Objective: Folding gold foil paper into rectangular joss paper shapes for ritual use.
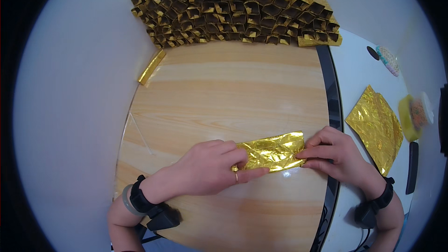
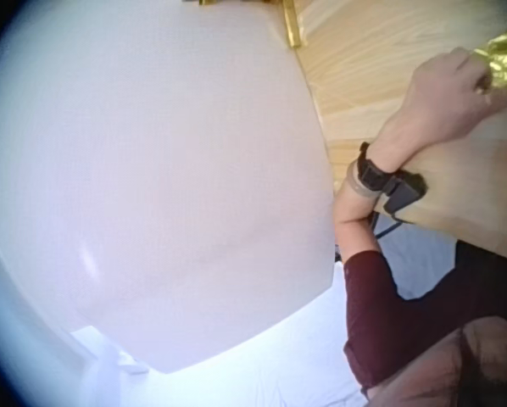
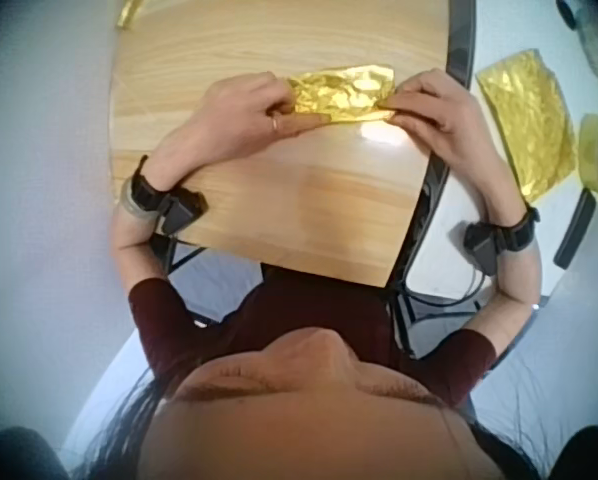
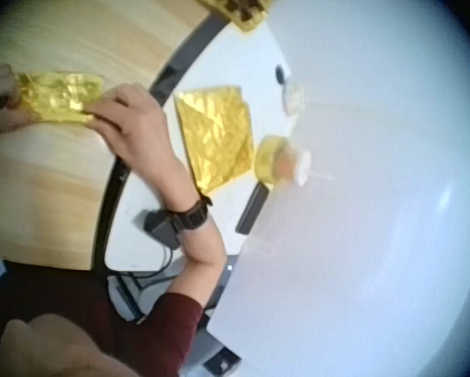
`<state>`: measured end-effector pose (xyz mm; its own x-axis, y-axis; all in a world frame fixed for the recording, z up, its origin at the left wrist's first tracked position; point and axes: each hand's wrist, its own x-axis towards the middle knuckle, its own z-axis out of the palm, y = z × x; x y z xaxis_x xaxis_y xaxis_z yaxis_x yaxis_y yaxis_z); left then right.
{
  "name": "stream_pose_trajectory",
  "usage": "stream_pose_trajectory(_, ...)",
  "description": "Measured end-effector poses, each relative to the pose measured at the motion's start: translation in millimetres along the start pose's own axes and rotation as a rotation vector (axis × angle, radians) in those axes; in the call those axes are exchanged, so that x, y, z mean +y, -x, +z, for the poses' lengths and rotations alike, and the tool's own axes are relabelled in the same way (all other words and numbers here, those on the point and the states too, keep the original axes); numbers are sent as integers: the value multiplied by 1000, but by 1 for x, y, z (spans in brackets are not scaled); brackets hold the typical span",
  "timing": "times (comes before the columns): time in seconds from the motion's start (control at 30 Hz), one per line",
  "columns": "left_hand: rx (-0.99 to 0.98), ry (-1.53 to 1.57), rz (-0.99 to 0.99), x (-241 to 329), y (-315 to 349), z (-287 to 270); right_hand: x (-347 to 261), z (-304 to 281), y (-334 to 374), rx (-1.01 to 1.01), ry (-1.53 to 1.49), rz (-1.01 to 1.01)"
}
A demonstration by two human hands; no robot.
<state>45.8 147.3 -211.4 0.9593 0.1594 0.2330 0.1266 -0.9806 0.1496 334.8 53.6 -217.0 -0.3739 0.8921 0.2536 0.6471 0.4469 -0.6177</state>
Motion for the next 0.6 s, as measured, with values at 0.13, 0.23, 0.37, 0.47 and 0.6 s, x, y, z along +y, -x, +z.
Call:
stream_pose_trajectory(0.13, -156, 110, -244, 6, -7, -3, -5, -3, -4, -21, 128, -26)
stream_pose_trajectory(0.23, -50, 115, -164, 6, -11, -4, -3, -2, -3, -2, 130, -47)
stream_pose_trajectory(0.37, 54, 65, -165, 8, -15, 4, -3, 0, -5, -1, 78, -30)
stream_pose_trajectory(0.47, 143, -29, -47, 5, -19, 7, -4, -1, -7, -24, 28, 6)
stream_pose_trajectory(0.6, 117, 141, -165, 3, -16, 10, -5, -1, -8, -38, -89, 119)
